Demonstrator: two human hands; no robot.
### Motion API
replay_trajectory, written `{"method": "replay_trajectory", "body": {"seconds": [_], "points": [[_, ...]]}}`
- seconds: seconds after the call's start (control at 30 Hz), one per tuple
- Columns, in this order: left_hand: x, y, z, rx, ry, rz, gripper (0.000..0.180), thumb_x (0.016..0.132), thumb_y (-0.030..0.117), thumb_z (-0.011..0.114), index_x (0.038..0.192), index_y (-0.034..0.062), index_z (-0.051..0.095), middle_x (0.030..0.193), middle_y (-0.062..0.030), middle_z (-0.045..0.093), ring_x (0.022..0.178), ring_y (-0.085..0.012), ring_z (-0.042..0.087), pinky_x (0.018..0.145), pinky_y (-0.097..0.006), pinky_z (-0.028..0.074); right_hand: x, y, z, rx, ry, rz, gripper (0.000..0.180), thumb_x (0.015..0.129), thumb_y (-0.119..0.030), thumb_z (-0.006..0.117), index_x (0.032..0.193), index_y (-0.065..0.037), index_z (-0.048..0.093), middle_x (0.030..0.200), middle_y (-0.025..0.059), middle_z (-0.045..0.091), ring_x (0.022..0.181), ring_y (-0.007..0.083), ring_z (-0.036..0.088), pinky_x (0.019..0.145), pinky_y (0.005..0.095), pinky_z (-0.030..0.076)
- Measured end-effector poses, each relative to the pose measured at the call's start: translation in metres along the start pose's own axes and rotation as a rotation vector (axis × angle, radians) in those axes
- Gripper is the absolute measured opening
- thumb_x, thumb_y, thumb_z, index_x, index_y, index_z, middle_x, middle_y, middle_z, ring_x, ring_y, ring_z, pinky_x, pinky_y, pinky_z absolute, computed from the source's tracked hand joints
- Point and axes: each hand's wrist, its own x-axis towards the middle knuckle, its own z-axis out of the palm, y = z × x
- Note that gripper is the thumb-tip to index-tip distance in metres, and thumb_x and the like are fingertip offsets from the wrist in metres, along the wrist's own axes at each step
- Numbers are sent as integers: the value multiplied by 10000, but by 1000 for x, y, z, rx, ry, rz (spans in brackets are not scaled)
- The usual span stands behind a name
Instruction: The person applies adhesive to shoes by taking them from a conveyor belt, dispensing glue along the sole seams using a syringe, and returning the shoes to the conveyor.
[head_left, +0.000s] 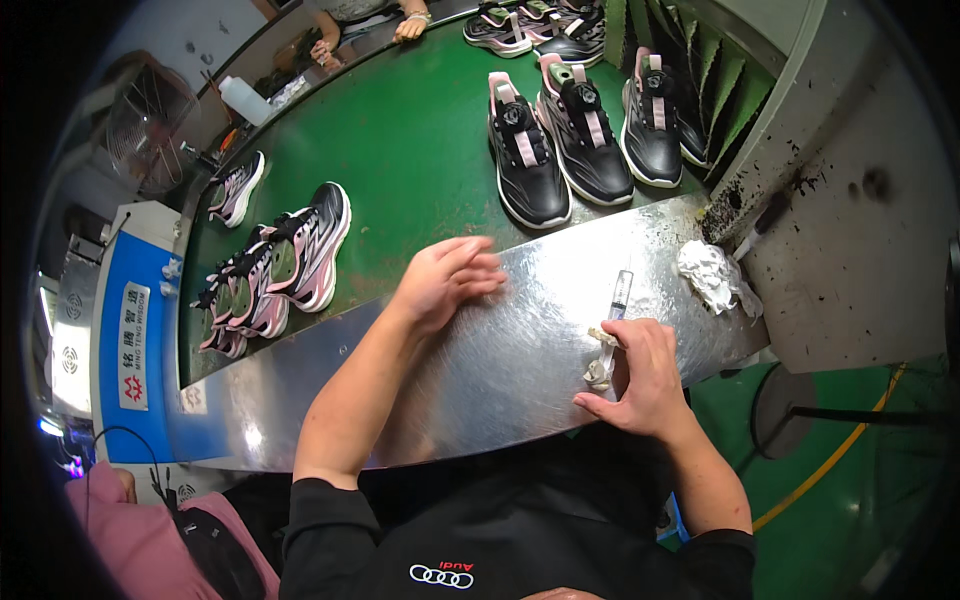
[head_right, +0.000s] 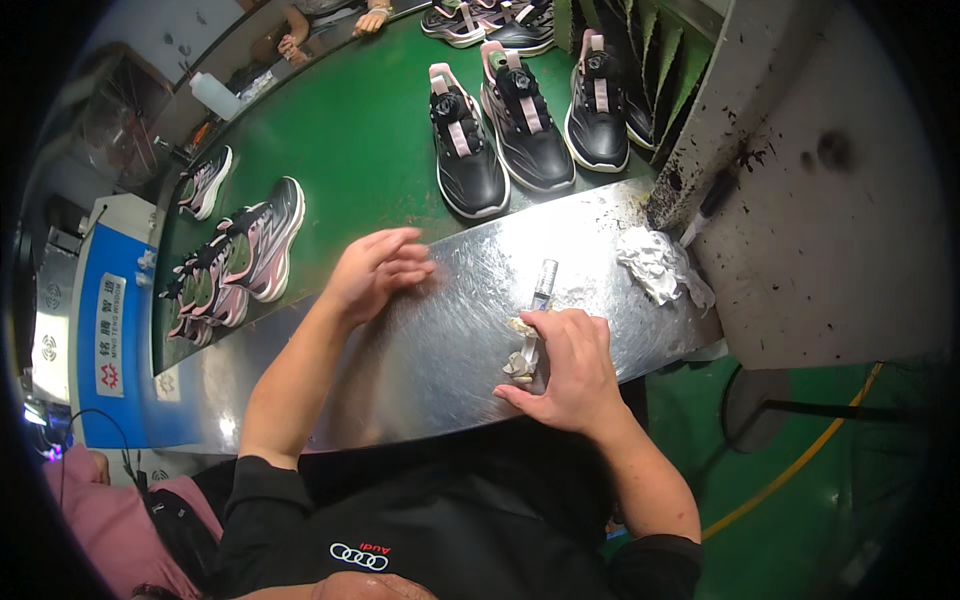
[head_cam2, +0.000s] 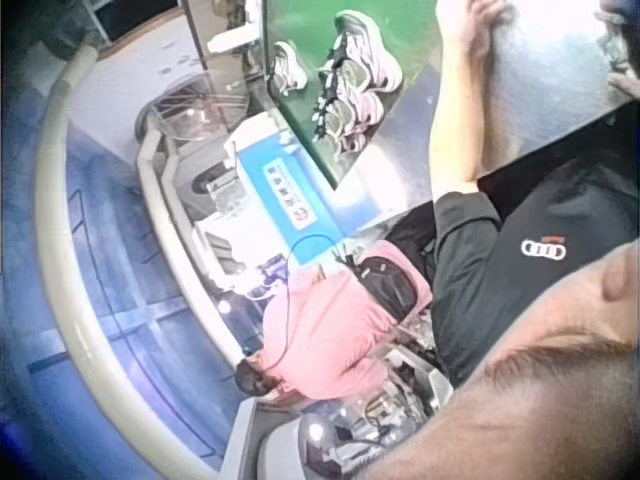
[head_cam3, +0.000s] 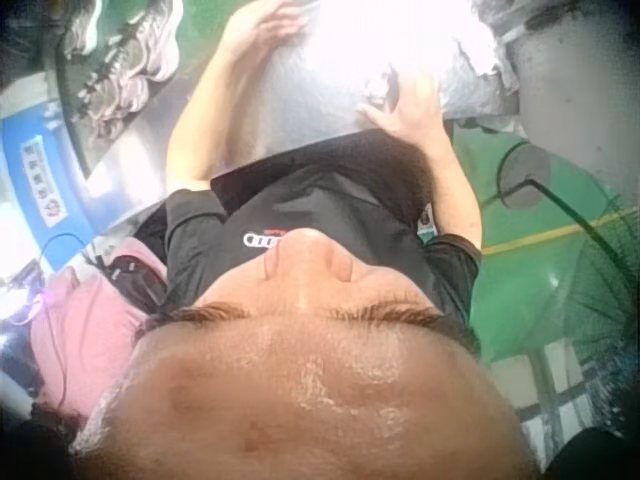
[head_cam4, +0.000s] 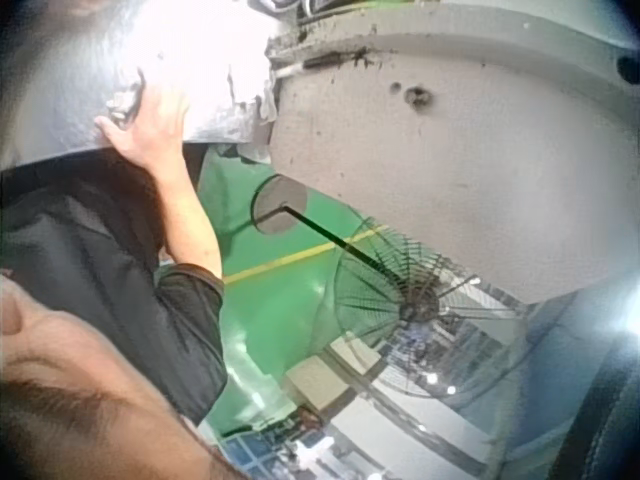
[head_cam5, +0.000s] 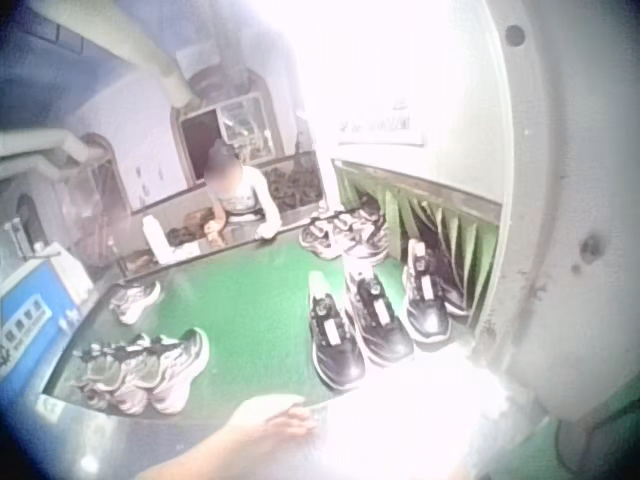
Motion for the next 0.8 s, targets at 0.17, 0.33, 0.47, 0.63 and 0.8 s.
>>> {"method": "replay_trajectory", "body": {"seconds": [0.17, 0.33, 0.47, 0.63, 0.8], "points": [[-59, -13, -88, 67, 307, 251, 107, 904, 106, 522, 916, 38, 441, 836, -176, 623, 766, -274, 658, 688, -354, 563, 2, 3, -7, 8, -17, 9, 710, 540, -284, 831, 1141, -81, 512, 1001, 62, 558, 908, 270, 523, 812, 385, 353], [-110, -15, -187, 156, 740, 577, 295, 856, -1, 552, 1107, 18, 399, 1021, -145, 580, 911, -242, 600, 829, -328, 495, 0, 3, -5, -8, -13, -11, 684, 554, -268, 826, 1128, -68, 513, 976, 87, 562, 879, 282, 515, 794, 386, 363], [-84, 2, -205, 595, 807, 473, 486, 770, 14, 683, 1207, 16, 470, 1020, -20, 551, 960, -122, 531, 817, -278, 436, 0, 5, 3, -12, -12, -35, 677, 563, -271, 823, 1129, -68, 511, 984, 90, 563, 874, 285, 516, 793, 385, 365], [-52, 30, -198, 435, 725, 577, 692, 711, 18, 745, 1309, 69, 401, 1151, -69, 574, 1019, -164, 547, 891, -290, 441, -3, 1, 7, -47, 3, -34, 684, 568, -289, 824, 1137, -73, 510, 986, 84, 566, 867, 280, 514, 796, 382, 365], [-81, 44, -185, 540, 639, 528, 641, 725, 17, 730, 1290, 9, 426, 1132, -76, 586, 999, -160, 557, 881, -278, 446, -3, 2, 12, -45, 11, -36, 690, 566, -299, 829, 1135, -75, 510, 966, 80, 568, 847, 276, 518, 785, 383, 375]]}}
